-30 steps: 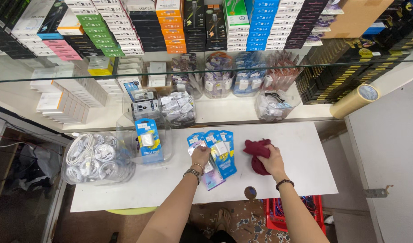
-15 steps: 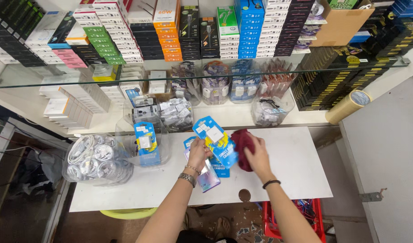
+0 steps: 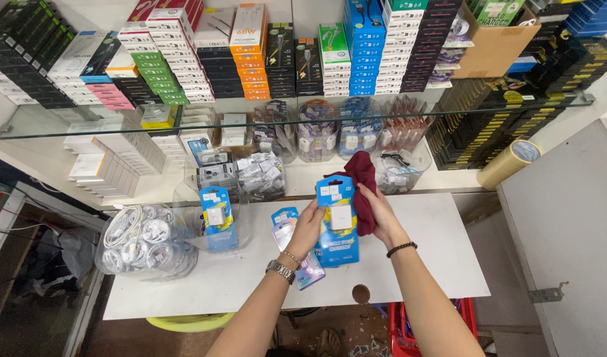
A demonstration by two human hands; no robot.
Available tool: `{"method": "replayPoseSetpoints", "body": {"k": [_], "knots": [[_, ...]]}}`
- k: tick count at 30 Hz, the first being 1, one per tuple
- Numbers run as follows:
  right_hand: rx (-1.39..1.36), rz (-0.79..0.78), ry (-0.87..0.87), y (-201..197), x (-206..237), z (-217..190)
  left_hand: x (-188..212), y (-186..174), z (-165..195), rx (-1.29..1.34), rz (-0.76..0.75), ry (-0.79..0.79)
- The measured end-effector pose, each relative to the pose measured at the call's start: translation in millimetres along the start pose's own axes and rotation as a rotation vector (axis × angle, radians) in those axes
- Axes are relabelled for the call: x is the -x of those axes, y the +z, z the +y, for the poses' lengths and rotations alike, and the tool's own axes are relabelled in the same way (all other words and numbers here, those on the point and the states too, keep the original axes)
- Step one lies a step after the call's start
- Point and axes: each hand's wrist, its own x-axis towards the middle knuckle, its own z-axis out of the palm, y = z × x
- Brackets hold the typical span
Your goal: The person takes blister-packaged phone chargers and adapters from a counter, removes the cardboard backing and plastic wrapping from each one by hand, wipes the items with a red cloth, and places the unpacked chargers into clear plastic containers on the counter.
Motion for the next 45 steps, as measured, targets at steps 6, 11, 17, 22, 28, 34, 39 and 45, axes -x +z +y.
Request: {"method": "replayPoseSetpoints", "body": {"k": [6,11,17,22,28,34,39,45], "knots": [[-0.42,-0.169,0.099,28.2,4.7,69.7,-16.4,19.2,2.7,-0.314,0.638,0.257],[-0.358,-0.054,0.103,40.8,29.4,79.0,-10.9,20.6,26.5,-0.199,0.68,0.239],[-0.352,-0.071,0.19,40.1,25.6,67.2,-1.3,29.9,37.2,-0.516,0.335,0.529],[-0.15,-0.001,0.259,18.1,34.5,79.3,-22.5,17.6,32.5,-0.436,0.451,0.348],[0.917,0.471,-0.294,-64.3,37.7,79.3,-17.8,-19.1,51.6,-0.59,0.397,0.173],[1.906,0.201,0.317,-58.6,24.7,67.7,1.1,-51.5,73.3,-0.79,0.311,0.516],[0.577,-0.205,-0.217,69.3,-19.2,14.7,4.7,-90.8,80.1,-0.74,0.277,0.446],[0.759,-0.113,-0.554,178.5,-29.4,-17.3,-13.7,-190.5,56.3,-0.625,0.44,0.52]]}}
